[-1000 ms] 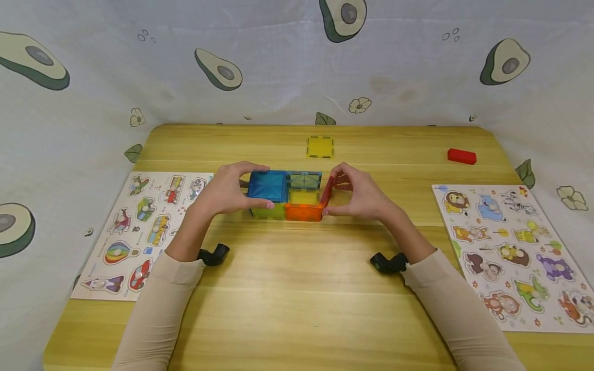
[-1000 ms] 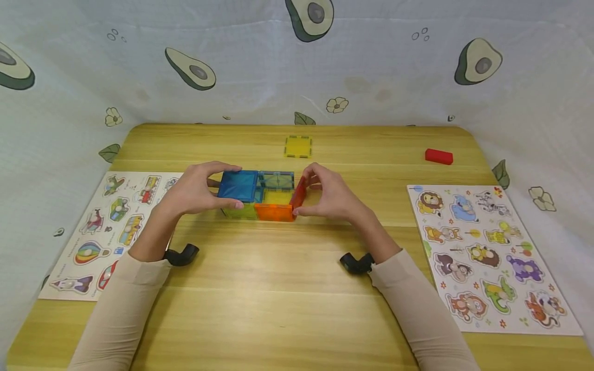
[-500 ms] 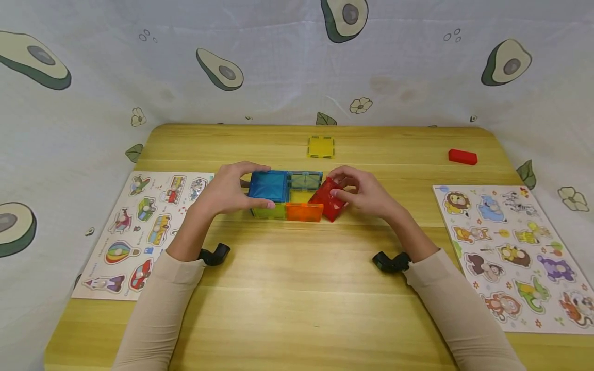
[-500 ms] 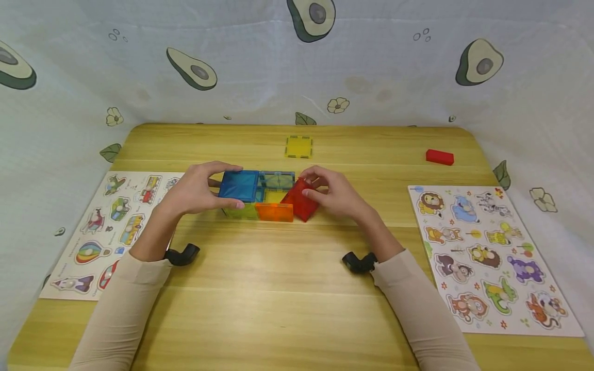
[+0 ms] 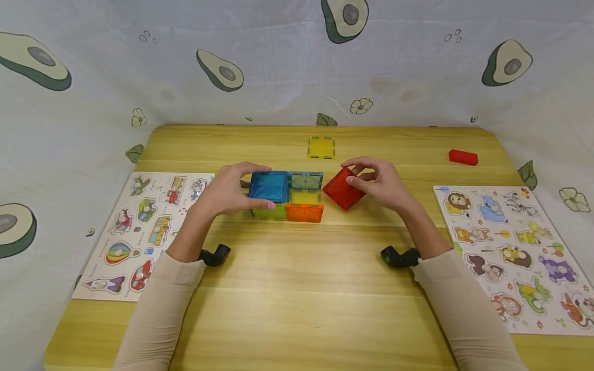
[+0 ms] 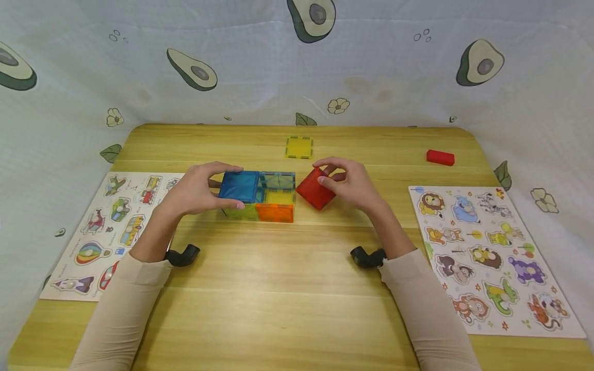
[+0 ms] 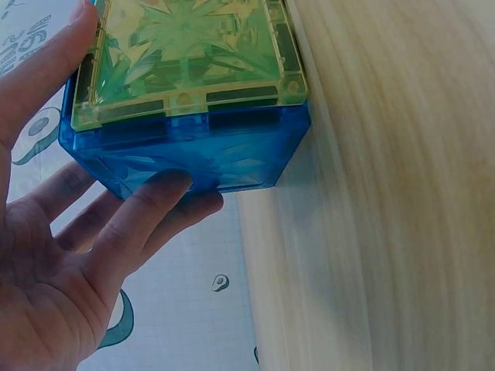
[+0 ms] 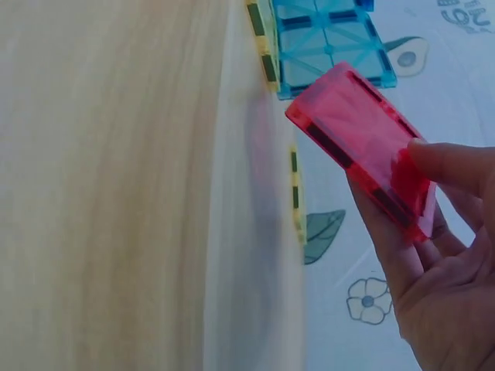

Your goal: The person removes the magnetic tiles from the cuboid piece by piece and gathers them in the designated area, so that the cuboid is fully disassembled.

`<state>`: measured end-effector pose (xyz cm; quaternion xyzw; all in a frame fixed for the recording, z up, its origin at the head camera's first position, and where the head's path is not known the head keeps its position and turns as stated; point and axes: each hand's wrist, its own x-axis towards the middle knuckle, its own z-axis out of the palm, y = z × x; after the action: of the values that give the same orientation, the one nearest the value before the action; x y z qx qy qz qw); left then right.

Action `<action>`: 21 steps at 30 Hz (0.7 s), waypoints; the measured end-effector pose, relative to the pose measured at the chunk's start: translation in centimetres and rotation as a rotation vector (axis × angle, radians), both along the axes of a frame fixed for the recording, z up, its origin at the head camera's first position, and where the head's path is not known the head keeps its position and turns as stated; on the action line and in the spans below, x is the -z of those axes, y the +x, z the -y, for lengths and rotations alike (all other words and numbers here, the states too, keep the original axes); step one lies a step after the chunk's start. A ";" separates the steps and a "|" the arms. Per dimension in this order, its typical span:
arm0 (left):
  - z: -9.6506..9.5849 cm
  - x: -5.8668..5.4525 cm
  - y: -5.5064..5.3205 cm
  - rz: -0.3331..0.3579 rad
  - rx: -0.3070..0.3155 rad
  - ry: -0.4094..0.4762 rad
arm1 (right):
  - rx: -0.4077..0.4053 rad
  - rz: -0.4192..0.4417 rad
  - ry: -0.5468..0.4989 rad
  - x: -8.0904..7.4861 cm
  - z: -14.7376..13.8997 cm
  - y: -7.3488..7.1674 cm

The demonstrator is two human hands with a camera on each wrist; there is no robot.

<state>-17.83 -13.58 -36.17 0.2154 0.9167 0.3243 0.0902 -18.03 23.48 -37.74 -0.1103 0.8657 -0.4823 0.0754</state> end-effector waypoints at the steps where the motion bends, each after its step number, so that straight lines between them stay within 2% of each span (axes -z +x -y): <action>1: 0.0 0.0 0.0 0.000 0.001 0.001 | 0.014 -0.010 0.000 -0.1 -0.1 0.0; 9: 0.0 0.0 0.0 0.001 0.010 0.024 | 0.143 -0.096 0.005 -0.8 -0.6 -1.1; 16: 0.1 0.2 -0.1 0.002 0.008 0.026 | 0.251 -0.068 -0.040 -1.1 -1.0 -2.9; 21: 0.2 0.2 -0.1 0.004 0.008 0.025 | 0.315 -0.050 -0.010 -0.6 -1.7 -4.4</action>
<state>-17.95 -13.75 -36.36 0.2197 0.9115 0.3357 0.0906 -22.47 25.18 -37.10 0.0142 0.8716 -0.4894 -0.0233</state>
